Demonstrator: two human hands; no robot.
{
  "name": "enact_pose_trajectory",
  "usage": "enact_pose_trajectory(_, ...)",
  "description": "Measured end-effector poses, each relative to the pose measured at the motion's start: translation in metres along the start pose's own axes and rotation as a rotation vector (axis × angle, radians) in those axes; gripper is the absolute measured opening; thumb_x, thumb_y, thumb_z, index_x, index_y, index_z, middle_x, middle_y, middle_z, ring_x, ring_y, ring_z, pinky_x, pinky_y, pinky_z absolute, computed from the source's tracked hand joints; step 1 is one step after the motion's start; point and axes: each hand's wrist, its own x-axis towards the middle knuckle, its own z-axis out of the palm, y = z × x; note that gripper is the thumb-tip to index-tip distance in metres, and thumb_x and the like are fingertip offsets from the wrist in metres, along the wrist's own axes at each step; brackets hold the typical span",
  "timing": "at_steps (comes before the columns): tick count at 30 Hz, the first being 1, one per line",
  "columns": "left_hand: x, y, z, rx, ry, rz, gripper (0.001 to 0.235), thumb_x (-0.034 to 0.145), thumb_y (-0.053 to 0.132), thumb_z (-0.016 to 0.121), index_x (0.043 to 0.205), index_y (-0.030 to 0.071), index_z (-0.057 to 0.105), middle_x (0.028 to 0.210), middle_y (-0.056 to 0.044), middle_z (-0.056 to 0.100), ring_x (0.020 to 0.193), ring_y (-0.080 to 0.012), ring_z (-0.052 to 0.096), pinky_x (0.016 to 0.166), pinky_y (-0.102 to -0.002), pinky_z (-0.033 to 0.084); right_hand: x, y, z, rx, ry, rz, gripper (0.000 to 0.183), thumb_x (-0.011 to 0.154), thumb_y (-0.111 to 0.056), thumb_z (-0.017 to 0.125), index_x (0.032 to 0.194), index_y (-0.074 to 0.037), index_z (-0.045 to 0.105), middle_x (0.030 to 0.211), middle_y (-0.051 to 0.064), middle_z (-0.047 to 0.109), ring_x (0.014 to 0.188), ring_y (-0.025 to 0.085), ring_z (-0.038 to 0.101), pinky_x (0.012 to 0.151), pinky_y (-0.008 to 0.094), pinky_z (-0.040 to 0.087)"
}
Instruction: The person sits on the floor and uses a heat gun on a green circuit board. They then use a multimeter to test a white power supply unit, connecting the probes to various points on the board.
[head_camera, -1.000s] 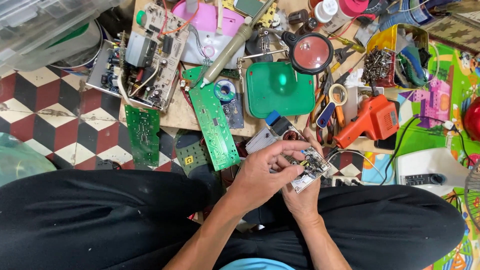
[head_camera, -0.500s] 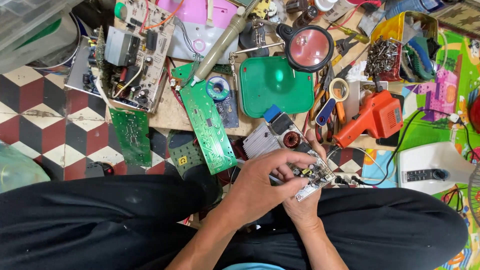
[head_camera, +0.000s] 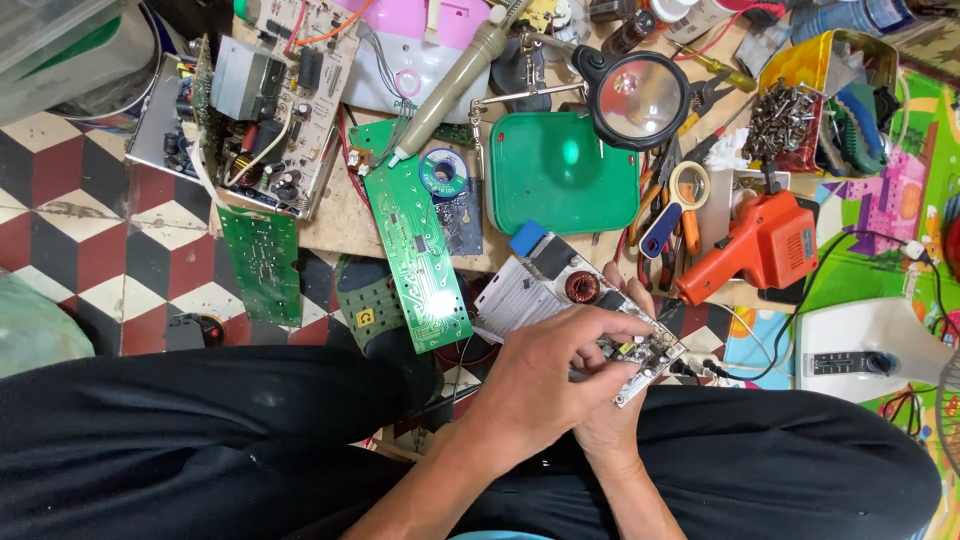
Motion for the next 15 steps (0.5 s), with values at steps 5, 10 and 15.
enact_pose_trajectory(5, 0.005, -0.014, 0.018, 0.044, 0.074, 0.067, 0.040, 0.097, 0.019, 0.075, 0.137, 0.022, 0.074, 0.109, 0.006, 0.078, 0.082, -0.0099, 0.071, 0.082, -0.028, 0.056, -0.009, -0.004, -0.007, 0.038, 0.008, 0.039, 0.049, 0.097, -0.012, 0.079, 0.142, -0.002, 0.063, 0.129, 0.017, 0.066, 0.114, 0.028, 0.063, 0.096, 0.047, 0.058)
enact_pose_trajectory(10, 0.010, -0.014, 0.023, 0.122, 0.073, 0.049, 0.036, 0.104, 0.024, 0.070, 0.139, 0.021, 0.073, 0.109, 0.002, 0.073, 0.081, -0.0152, 0.068, 0.077, -0.034, 0.054, -0.015, -0.006, -0.009, 0.082, 0.025, 0.073, 0.046, 0.097, -0.010, 0.080, 0.140, -0.003, 0.066, 0.125, 0.016, 0.068, 0.109, 0.027, 0.065, 0.093, 0.047, 0.059)
enact_pose_trajectory(15, 0.014, -0.017, 0.026, 0.219, 0.071, 0.067, 0.028, 0.103, 0.028, 0.069, 0.130, 0.023, 0.074, 0.120, 0.000, 0.072, 0.098, -0.0289, 0.077, 0.081, -0.044, 0.057, -0.021, -0.005, -0.009, 0.135, 0.043, 0.105, 0.043, 0.096, -0.009, 0.080, 0.138, -0.003, 0.068, 0.121, 0.015, 0.071, 0.105, 0.025, 0.067, 0.090, 0.046, 0.060)
